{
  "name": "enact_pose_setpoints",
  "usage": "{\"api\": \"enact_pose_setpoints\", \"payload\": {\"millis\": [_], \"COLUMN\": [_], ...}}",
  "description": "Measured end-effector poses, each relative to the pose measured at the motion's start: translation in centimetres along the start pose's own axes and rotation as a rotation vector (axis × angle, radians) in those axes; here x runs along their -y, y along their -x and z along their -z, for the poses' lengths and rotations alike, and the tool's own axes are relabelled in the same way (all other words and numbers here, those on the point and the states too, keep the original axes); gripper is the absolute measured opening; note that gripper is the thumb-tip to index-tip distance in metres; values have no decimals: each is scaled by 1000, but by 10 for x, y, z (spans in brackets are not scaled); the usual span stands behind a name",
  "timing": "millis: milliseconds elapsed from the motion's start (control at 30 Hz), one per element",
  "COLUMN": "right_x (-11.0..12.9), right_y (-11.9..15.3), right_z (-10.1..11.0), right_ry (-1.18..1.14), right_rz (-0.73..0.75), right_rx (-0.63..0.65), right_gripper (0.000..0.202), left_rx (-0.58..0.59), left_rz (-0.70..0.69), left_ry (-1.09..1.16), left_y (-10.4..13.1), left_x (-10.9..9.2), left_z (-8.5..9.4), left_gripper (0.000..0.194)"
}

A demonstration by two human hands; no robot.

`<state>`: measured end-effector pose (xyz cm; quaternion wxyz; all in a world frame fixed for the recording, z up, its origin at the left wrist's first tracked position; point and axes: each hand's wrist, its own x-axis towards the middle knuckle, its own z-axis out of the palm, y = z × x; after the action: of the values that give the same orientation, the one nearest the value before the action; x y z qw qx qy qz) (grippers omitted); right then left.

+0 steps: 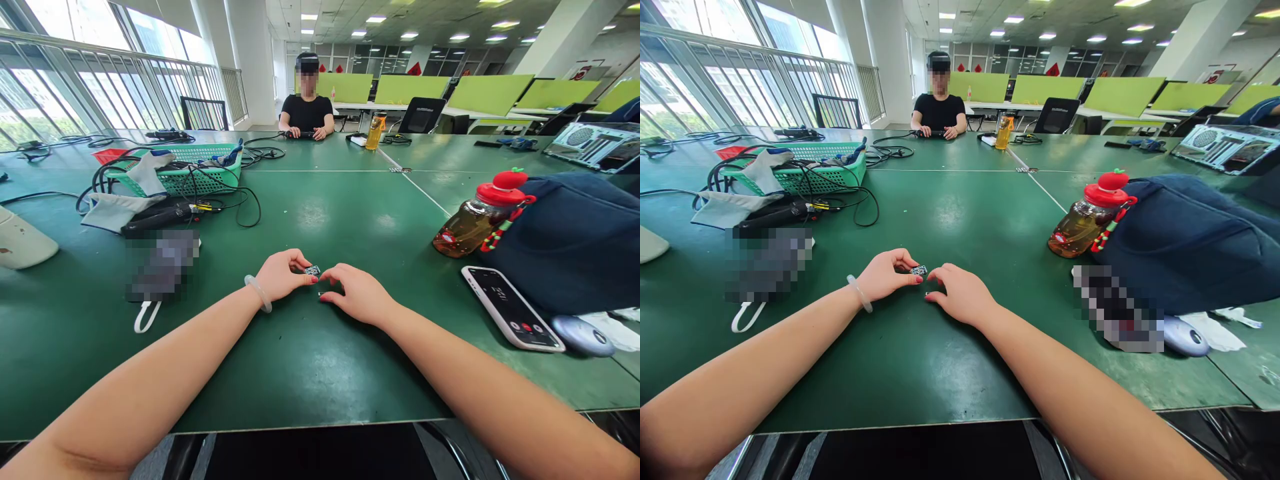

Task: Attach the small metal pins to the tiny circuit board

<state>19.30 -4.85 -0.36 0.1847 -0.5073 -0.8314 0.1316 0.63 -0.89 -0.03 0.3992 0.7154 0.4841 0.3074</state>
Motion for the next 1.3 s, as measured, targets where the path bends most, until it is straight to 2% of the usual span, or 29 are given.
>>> {"api": "enact_pose_setpoints", "payload": {"millis": [200, 367, 533, 767, 1000, 1300], "right_x": [1, 5, 6, -8, -11, 3], "right_y": [-2, 0, 1, -3, -5, -2], "right_z": [-4, -1, 1, 3, 1, 6], "right_ry": [5, -7, 4, 19, 78, 0], "right_rz": [16, 76, 73, -60, -78, -43], "right_rx": [78, 118, 144, 64, 53, -156], "right_gripper": [5, 7, 9, 5, 9, 12], "left_rx": [7, 4, 12, 28, 57, 102], "left_rz": [-7, -2, 2, 3, 5, -23], "left_ry": [-32, -43, -40, -31, -61, -48], "left_y": [-1, -1, -1, -2, 0, 4], "left_x": [6, 5, 5, 7, 3, -2], "left_z": [0, 0, 0, -1, -1, -5], "left_gripper": [29, 28, 27, 28, 29, 29]}}
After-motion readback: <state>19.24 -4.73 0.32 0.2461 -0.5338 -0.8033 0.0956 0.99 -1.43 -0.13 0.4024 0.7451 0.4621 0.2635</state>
